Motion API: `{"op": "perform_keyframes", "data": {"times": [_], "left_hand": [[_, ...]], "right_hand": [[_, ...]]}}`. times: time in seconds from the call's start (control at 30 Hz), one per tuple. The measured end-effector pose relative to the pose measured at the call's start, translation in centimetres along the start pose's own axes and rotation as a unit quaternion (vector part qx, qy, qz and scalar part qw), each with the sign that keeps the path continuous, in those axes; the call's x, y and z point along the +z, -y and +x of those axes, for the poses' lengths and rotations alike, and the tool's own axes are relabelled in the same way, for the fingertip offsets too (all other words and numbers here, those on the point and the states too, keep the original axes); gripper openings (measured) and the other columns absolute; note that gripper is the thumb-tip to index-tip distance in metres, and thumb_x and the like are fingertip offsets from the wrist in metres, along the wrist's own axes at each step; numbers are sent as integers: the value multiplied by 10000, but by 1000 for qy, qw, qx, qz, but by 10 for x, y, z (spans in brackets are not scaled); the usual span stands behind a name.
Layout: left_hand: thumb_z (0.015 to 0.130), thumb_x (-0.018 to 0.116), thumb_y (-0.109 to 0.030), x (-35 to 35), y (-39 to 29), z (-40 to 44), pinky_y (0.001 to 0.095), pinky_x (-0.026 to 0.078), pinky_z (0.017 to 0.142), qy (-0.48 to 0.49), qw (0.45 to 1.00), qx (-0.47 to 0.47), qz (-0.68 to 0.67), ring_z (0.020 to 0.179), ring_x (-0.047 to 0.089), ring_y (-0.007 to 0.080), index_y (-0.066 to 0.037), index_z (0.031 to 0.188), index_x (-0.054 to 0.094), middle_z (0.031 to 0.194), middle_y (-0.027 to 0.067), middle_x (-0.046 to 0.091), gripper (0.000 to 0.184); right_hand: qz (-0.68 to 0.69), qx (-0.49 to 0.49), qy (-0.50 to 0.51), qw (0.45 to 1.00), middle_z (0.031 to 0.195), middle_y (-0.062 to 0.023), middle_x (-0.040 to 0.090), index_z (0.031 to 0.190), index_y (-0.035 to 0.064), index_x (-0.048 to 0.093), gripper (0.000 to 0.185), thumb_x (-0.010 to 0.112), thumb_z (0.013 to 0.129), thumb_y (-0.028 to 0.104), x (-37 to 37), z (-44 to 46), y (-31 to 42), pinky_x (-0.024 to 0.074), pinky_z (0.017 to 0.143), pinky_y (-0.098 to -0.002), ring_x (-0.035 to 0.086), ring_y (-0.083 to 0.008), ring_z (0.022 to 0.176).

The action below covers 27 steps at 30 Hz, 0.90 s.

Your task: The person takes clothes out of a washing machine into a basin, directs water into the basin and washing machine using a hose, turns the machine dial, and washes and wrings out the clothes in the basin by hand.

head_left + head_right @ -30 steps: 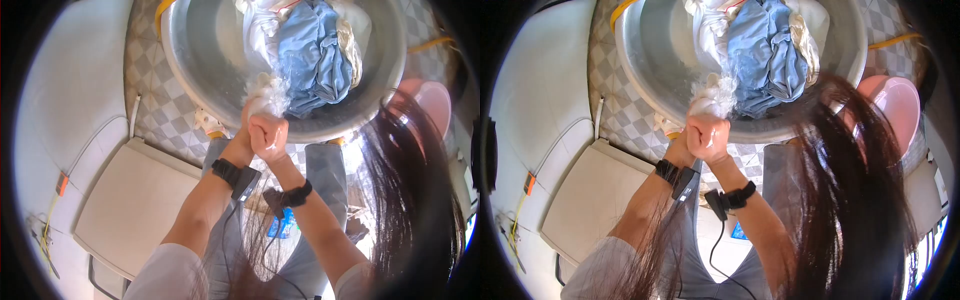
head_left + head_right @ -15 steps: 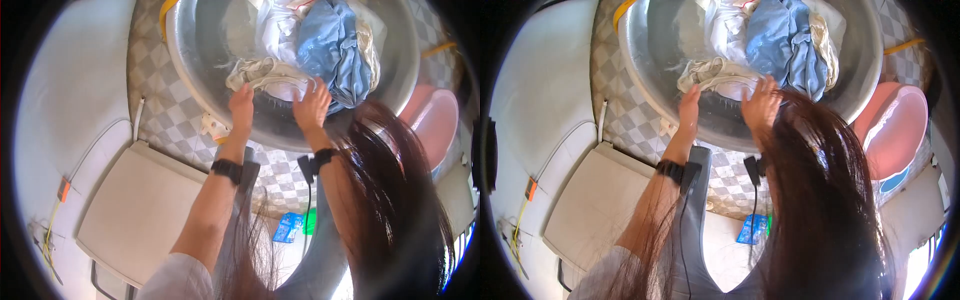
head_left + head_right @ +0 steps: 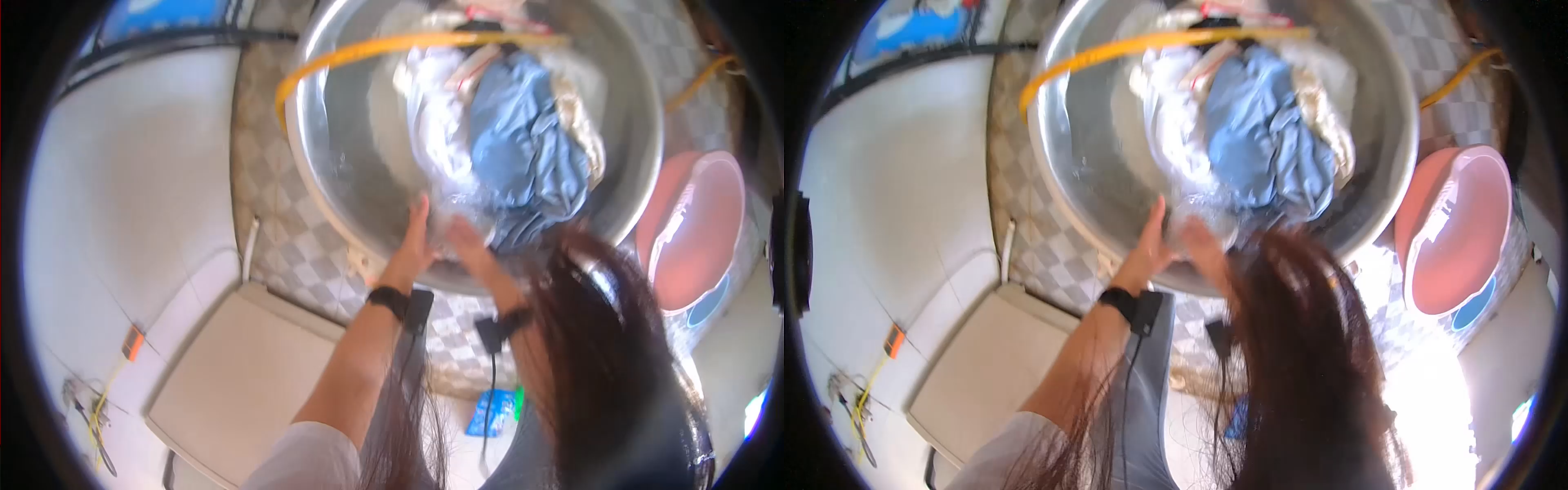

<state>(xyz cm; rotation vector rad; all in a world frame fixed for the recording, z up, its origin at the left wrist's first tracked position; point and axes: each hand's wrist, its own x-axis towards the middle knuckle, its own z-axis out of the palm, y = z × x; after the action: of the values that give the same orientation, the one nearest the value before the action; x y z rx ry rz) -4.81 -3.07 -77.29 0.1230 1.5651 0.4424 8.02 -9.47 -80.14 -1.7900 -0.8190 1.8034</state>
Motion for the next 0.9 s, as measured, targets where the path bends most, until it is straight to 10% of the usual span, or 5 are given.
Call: {"op": "perform_keyframes", "data": {"times": [0.17,0.4,0.47,0.6,0.9], "left_hand": [[787,670,-276,-18,16,6,389,347,1039,261,787,460,316,1243,455,289,-15,1296,474,1286,208,514,604],[837,568,-252,21,-25,-61,349,485,848,26,842,312,440,1012,594,263,20,1010,574,1025,178,621,322],[840,552,-215,-1,-28,-59,362,508,780,136,971,164,107,928,612,256,11,1000,577,991,156,618,278],[834,527,-131,39,-60,-99,358,493,785,8,951,-40,-306,887,597,238,-12,1029,577,979,126,605,234],[926,488,-262,-30,-33,-30,489,368,983,-21,995,50,-88,1311,336,260,-108,1262,475,1394,40,397,370]], "right_hand": [[38,98,70,992,906,-68,655,1030,64,649,365,701,820,358,-18,-94,164,470,803,-294,580,-124,867],[-29,-164,-233,958,542,-150,564,687,102,682,155,671,744,246,-1,-88,180,490,516,-368,594,-324,517],[-63,-235,-254,936,487,-139,527,673,114,678,145,667,746,239,5,-74,177,460,440,-380,560,-318,437],[-90,87,-274,953,707,-196,602,684,93,649,333,569,787,399,-11,-17,147,470,604,-440,592,-394,652],[-348,-151,-334,863,1138,-188,552,1152,72,517,293,495,880,179,-5,-2,37,428,861,-436,551,-366,1013]]}}
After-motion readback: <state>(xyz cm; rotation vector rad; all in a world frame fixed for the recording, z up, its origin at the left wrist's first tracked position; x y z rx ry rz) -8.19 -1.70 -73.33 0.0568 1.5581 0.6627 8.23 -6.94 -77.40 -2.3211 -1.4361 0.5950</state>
